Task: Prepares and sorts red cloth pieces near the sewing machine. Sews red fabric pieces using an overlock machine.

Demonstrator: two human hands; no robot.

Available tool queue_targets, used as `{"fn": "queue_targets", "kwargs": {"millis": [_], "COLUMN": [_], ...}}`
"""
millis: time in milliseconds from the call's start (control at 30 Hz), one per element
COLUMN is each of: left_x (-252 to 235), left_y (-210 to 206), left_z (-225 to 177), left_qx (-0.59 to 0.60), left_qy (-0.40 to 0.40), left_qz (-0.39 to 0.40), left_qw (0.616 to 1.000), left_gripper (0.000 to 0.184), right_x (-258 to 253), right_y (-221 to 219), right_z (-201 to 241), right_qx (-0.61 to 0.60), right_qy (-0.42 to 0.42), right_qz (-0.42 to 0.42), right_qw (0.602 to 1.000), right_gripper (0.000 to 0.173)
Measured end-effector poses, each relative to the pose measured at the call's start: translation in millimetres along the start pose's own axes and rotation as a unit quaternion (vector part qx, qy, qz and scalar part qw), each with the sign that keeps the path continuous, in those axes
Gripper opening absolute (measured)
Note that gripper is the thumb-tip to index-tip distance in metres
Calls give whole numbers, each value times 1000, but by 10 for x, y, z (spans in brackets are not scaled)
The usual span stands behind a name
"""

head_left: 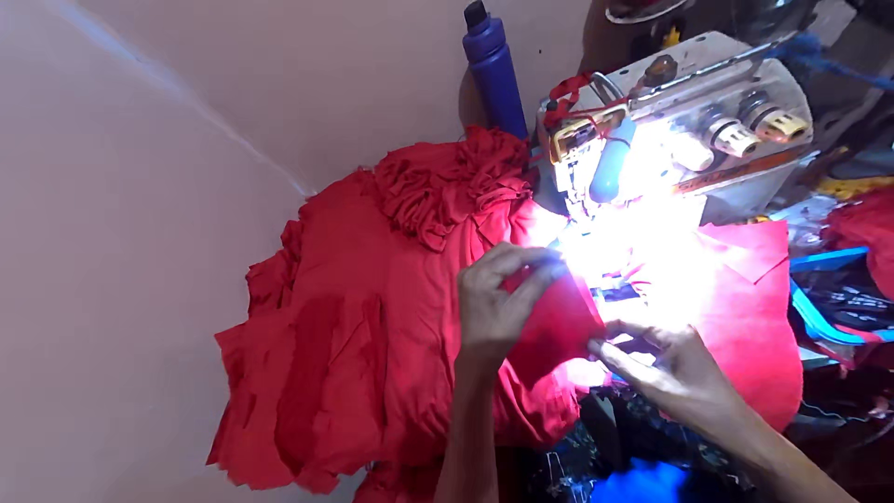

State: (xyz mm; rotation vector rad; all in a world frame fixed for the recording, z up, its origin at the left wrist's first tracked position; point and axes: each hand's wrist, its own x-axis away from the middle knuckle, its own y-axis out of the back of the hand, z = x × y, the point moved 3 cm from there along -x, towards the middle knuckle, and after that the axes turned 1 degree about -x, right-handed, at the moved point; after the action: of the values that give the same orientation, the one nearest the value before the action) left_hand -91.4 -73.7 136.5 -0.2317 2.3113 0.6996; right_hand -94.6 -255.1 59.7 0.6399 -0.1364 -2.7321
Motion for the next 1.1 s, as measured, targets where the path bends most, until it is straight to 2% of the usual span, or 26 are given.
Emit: {"fn": "queue_targets", "kwargs": {"millis": [67,133,233,333,467,567,700,933,1000,1100], "left_x": [-79,-106,-109,-139,-17,164,282,107,53,-104], "left_y": [-192,-396,-581,-652,-738,-849,-952,-952,-918,-813], "left_z": [187,398,575,566,395,251,231,296,331,442], "left_qx": [9,-22,-109,-218,-311,-354,-347,-303,-285,-269], "left_qy": [46,82,119,93,-2,9,64,126,150,187], "left_qz": [9,10,24,-11,-51,-53,-57,-34,2,76], "left_qw": [999,996,987,971,949,934,934,944,947,942], "left_gripper": [14,14,17,25,14,8,16,26,30,44], "right_x": [-84,-158,-197,-170,-70,35,17,-245,-296,-353], "right_y": [0,18,43,56,60,61,92,120,122,156], "right_z": [-138,-270,-377,-391,-336,-355,-355,-395,-401,-371], "right_qx": [-6,41,112,124,114,92,71,86,103,216], "right_qy": [-36,-67,-80,-66,-46,-49,-59,-51,-35,-12], "right_qz": [-55,-93,-100,-101,-110,-116,-137,-155,-157,-168], "right_qw": [998,993,985,985,986,988,986,983,982,962], "right_gripper": [13,14,27,30,31,28,25,19,20,25]}}
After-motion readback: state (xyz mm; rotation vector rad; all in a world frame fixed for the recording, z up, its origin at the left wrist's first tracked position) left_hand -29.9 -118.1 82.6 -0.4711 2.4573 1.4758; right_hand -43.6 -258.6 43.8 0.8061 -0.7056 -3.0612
